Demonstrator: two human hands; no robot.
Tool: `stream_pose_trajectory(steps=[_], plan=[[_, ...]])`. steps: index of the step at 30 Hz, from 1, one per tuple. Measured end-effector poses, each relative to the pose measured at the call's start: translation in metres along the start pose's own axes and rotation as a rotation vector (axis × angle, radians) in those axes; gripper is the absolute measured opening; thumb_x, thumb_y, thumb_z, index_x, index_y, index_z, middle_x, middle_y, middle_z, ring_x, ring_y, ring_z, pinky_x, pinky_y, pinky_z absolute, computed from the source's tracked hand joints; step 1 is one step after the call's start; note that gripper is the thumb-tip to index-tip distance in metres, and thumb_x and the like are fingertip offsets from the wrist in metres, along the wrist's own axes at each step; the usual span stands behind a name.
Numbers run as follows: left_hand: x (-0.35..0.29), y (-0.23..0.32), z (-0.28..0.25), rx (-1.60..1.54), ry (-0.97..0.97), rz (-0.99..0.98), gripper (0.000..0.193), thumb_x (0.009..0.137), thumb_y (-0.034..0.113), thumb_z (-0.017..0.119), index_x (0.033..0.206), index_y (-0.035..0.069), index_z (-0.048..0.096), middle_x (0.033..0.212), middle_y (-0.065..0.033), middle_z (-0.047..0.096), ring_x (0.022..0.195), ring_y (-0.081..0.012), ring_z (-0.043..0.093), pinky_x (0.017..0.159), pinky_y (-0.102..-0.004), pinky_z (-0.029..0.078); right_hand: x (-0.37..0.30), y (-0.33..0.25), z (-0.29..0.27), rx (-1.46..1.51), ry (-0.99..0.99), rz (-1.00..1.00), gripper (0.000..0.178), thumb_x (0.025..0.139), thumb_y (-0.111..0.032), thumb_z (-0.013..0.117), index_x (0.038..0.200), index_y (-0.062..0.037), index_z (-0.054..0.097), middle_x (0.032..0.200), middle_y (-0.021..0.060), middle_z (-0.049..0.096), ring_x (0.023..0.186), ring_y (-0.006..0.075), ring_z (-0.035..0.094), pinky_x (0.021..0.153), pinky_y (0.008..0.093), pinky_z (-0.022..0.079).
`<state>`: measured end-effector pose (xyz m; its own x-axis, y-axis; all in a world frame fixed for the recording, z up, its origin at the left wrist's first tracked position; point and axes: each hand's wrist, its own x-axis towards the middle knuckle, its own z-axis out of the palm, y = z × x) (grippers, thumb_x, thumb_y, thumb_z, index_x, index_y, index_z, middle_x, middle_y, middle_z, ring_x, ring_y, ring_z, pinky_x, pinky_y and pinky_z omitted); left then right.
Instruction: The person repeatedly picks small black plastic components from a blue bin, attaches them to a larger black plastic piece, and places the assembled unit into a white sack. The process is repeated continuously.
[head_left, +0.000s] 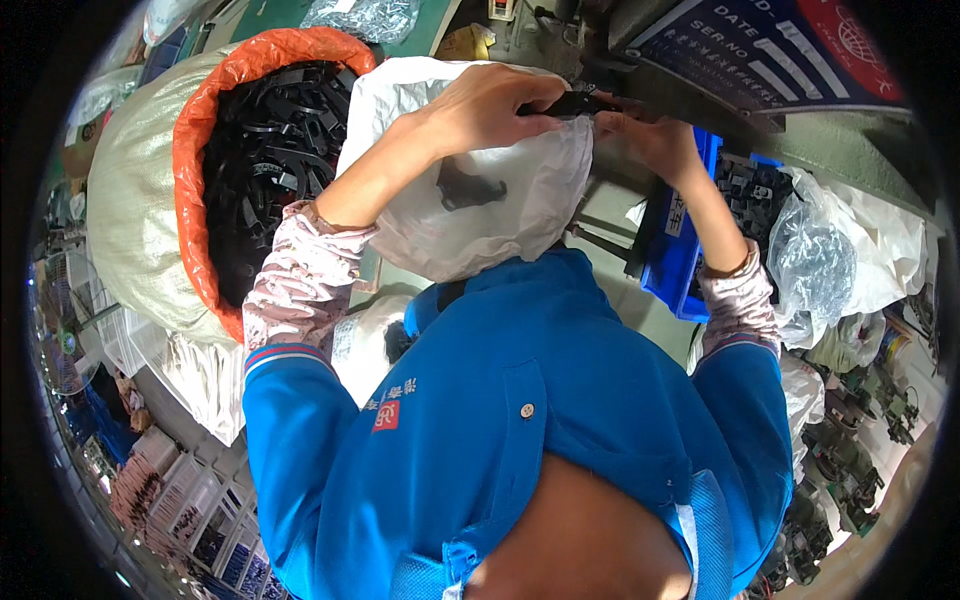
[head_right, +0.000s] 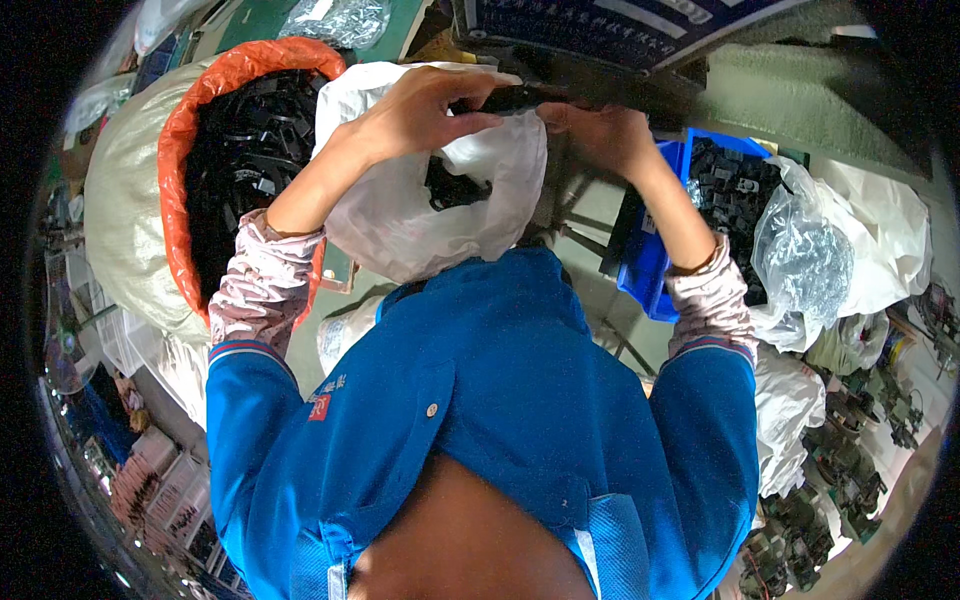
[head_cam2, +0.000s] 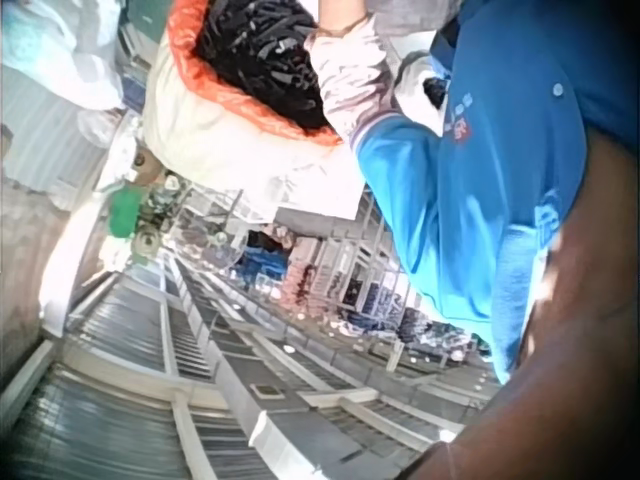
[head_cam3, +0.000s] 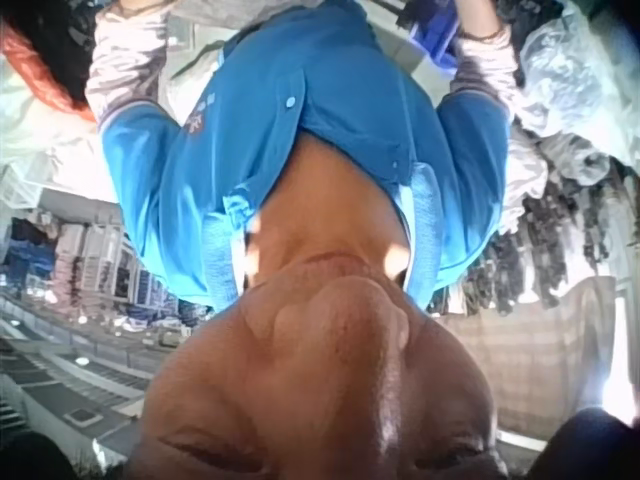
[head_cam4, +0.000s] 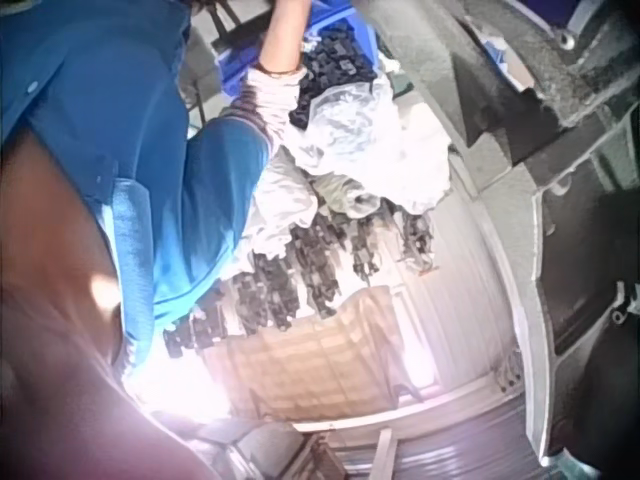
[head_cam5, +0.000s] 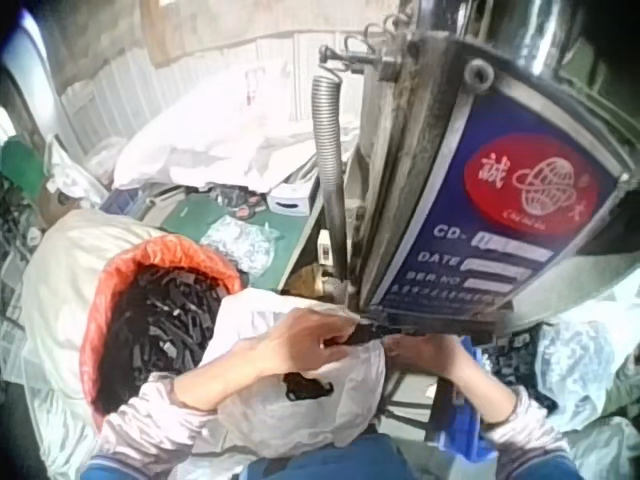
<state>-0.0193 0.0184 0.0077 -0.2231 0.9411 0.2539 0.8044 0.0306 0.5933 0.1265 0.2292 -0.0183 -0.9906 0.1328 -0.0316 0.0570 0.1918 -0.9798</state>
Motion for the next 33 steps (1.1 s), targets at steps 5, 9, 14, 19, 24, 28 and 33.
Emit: stream_pose_trajectory(steps=[5,9,14,19,24,28,33], plan=[[-0.015,-0.004,0.005,0.020,0.035,-0.045,0.027,0.084,0.035,0.063,0.097,0.012,0.056,0.074,-0.0106,0.060,0.068,-0.0322,0.058,0.059,-0.0390,0.044,0.004,0.005,-0.009,-0.296,0.002,-0.145,0.031,0.085,-0.005,0.067,0.115,-0.0004,0.061,0.102,0.0079,0.068,0.090,0.0115,0.061,0.081,0.0264,0.051],[-0.017,-0.002,0.013,0.086,0.124,-0.069,0.026,0.086,0.035,0.061,0.099,0.013,0.056,0.079,-0.0118,0.063,0.072,-0.0327,0.061,0.061,-0.0397,0.046,-0.002,0.003,0.006,-0.156,0.051,-0.094,0.023,0.093,-0.017,0.058,0.109,-0.0010,0.062,0.090,0.0061,0.065,0.078,0.0108,0.060,0.071,0.0258,0.049],[-0.019,0.005,0.020,0.071,0.112,-0.106,0.026,0.087,0.033,0.061,0.101,0.011,0.055,0.079,-0.0126,0.065,0.069,-0.0355,0.061,0.060,-0.0411,0.047,0.013,0.025,0.022,-0.661,0.353,-0.399,0.021,0.094,-0.021,0.050,0.088,-0.0036,0.058,0.073,0.0179,0.058,0.063,0.0339,0.056,0.054,0.0374,0.044],[-0.017,0.007,0.017,0.042,0.132,-0.097,0.025,0.085,0.029,0.064,0.098,0.010,0.055,0.081,-0.0126,0.066,0.071,-0.0353,0.062,0.061,-0.0400,0.049,0.053,0.059,0.017,-1.031,0.615,-0.903,0.013,0.086,-0.014,0.050,0.077,-0.0057,0.055,0.069,0.0165,0.056,0.058,0.0388,0.054,0.047,0.0462,0.039],[-0.020,0.009,0.018,0.036,0.154,-0.119,0.024,0.083,0.027,0.066,0.095,0.009,0.056,0.081,-0.0124,0.066,0.071,-0.0350,0.062,0.061,-0.0393,0.049,0.046,0.053,0.020,-0.772,0.517,-0.648,0.015,0.087,-0.016,0.047,0.085,-0.0062,0.058,0.073,0.0189,0.056,0.063,0.0407,0.054,0.051,0.0483,0.040],[-0.018,0.017,0.014,0.028,0.108,-0.192,0.024,0.083,0.027,0.066,0.094,0.008,0.056,0.080,-0.0121,0.066,0.070,-0.0352,0.062,0.061,-0.0394,0.048,0.040,0.054,0.025,-0.723,0.539,-0.511,0.018,0.088,-0.019,0.046,0.092,-0.0061,0.058,0.082,0.0206,0.056,0.072,0.0425,0.053,0.061,0.0488,0.042],[-0.019,0.017,0.015,0.029,0.100,-0.200,0.024,0.083,0.027,0.066,0.094,0.007,0.057,0.080,-0.0119,0.066,0.070,-0.0352,0.062,0.061,-0.0395,0.048,0.045,0.047,0.026,-0.670,0.591,-0.695,0.020,0.088,-0.022,0.046,0.093,-0.0066,0.058,0.084,0.0195,0.055,0.072,0.0424,0.052,0.061,0.0489,0.041]])
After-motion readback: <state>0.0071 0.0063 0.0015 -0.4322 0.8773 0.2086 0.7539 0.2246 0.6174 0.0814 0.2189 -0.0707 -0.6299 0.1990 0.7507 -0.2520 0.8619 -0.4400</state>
